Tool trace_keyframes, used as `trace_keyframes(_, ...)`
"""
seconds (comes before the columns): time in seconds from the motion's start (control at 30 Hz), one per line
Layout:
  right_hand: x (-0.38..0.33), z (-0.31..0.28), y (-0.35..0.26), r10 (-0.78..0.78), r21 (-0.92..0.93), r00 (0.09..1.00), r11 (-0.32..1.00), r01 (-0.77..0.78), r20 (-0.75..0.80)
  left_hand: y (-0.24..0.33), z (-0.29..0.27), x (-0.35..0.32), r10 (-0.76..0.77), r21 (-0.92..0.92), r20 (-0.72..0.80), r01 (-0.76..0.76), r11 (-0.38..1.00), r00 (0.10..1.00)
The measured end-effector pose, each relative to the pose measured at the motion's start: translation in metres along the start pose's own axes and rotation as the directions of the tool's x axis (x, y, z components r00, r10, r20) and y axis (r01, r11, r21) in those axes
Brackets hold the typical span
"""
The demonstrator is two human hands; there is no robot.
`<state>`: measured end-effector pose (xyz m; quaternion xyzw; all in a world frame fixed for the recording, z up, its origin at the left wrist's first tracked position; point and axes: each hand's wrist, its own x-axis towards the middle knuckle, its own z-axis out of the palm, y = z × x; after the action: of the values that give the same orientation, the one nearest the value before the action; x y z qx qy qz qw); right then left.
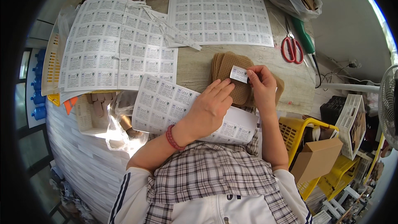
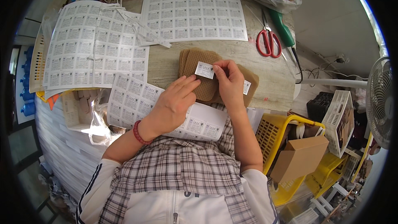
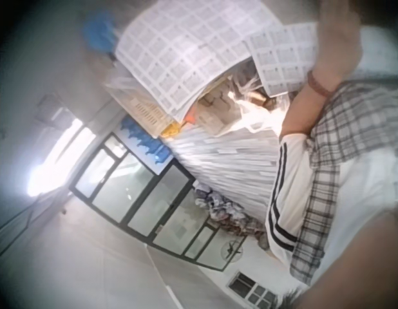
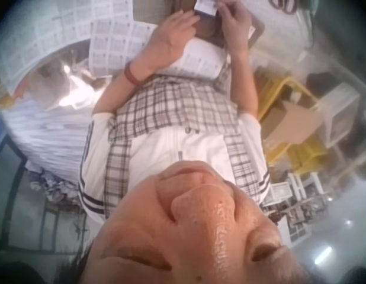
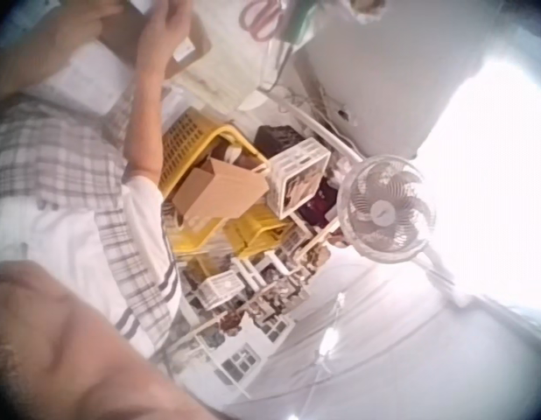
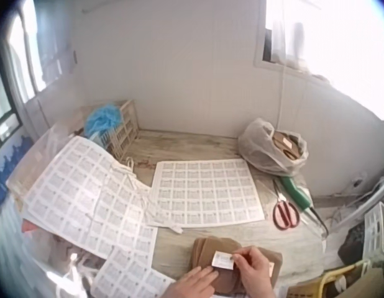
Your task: The person places small brown pouches into a plastic bag and then removes them. They peel individual labels from a sheet and affix them to the pouches one by one, stacking the labeled pouches on the table.
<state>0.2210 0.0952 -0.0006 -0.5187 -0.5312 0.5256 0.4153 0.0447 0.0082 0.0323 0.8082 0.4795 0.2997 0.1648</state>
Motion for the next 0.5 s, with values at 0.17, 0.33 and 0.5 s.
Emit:
trace_keyframes(0.17, -0.0008, 0.0005, 0.0033, -0.027, -0.034, 1.000, 0.999, 0.027, -0.005, -0.0001, -0.0001, 0.0008, 0.004, 0.001, -0.004, -0.004, 1.000, 1.000)
trace_keyframes(0.33, -0.0016, 0.0014, 0.0046, -0.042, -0.049, 0.999, 0.998, 0.041, -0.014, 0.0005, -0.0010, 0.0023, 0.004, -0.001, -0.006, -0.004, 1.000, 1.000)
trace_keyframes(0.5, -0.0037, 0.0033, 0.0071, -0.135, -0.148, 0.990, 0.981, 0.128, -0.039, 0.0024, -0.0025, 0.0004, -0.075, -0.094, 0.024, 0.077, 0.993, 0.997)
